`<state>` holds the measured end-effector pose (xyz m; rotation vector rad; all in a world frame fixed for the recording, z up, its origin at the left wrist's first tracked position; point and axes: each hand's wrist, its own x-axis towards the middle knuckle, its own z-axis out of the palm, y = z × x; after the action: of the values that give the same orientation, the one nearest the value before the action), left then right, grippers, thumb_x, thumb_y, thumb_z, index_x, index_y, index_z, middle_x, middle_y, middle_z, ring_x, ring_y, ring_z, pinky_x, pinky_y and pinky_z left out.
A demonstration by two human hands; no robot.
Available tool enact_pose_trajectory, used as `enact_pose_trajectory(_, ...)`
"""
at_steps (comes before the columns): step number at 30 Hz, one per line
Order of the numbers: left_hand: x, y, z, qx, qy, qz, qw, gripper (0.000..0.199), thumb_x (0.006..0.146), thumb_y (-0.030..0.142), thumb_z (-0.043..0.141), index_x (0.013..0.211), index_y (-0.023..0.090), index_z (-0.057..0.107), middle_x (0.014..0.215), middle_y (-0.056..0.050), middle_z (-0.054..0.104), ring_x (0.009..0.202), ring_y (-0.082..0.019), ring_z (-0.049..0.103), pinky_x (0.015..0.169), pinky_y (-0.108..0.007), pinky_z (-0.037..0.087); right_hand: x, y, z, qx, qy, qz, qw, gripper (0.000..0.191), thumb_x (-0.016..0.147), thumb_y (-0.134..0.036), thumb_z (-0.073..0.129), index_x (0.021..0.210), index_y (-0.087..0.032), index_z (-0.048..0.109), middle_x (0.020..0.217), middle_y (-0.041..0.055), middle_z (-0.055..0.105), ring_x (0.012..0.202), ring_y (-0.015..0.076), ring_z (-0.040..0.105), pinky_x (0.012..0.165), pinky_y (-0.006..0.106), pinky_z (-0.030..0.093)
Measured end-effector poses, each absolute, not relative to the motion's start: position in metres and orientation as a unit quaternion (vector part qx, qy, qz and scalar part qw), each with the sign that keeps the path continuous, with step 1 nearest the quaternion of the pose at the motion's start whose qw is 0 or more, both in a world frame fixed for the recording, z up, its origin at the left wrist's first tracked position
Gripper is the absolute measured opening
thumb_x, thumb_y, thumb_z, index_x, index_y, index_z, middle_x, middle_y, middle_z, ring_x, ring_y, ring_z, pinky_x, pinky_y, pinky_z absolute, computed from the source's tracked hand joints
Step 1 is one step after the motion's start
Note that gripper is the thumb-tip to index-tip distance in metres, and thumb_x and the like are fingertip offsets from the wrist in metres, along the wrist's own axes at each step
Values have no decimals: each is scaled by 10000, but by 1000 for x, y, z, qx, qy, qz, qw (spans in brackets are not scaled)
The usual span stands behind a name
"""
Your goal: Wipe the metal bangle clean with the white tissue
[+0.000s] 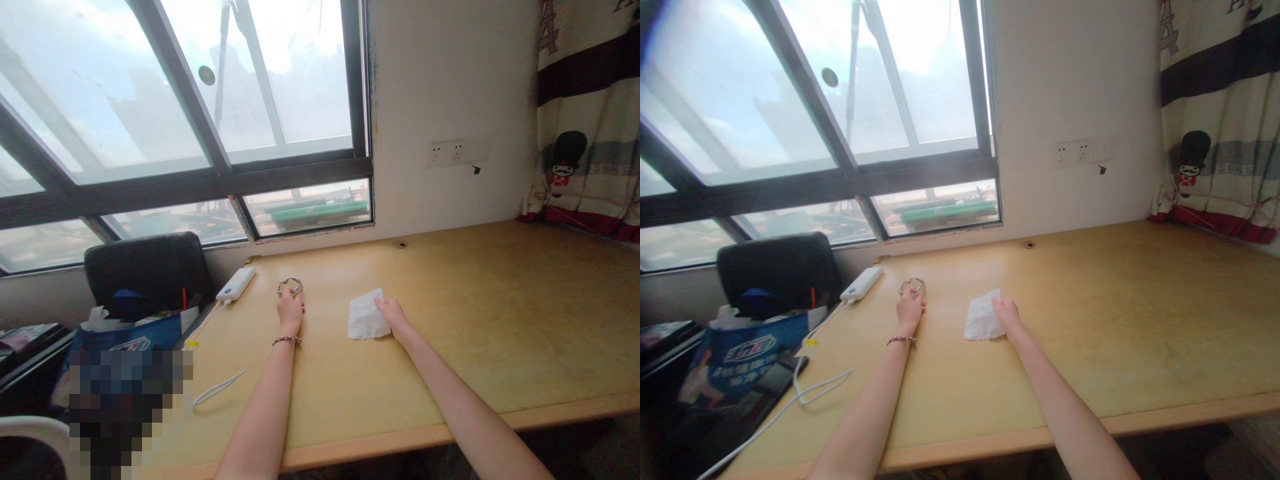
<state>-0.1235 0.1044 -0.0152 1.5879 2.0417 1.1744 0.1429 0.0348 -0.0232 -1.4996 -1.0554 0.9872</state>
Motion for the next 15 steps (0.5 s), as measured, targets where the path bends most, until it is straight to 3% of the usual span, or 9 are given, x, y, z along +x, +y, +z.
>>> enact_pose_trajectory(9, -88, 82, -5, 685, 593, 404, 128, 186, 813, 234, 361, 948, 185, 481, 557, 11, 536, 451, -112, 522, 455, -189, 367, 144, 37, -15, -627, -400, 377, 552, 368, 666, -482, 466, 559, -143, 562, 520, 40, 591, 582, 185, 564, 461, 225, 383)
enact_pose_trajectory(15, -26, 47, -1, 800, 475, 350, 111, 170, 829, 235, 378, 920, 186, 512, 637, -29, 566, 541, -120, 534, 493, -188, 349, 133, 36, -9, -530, -450, 404, 594, 463, 715, -560, 399, 789, -152, 604, 690, 57, 648, 671, 189, 598, 559, 248, 445)
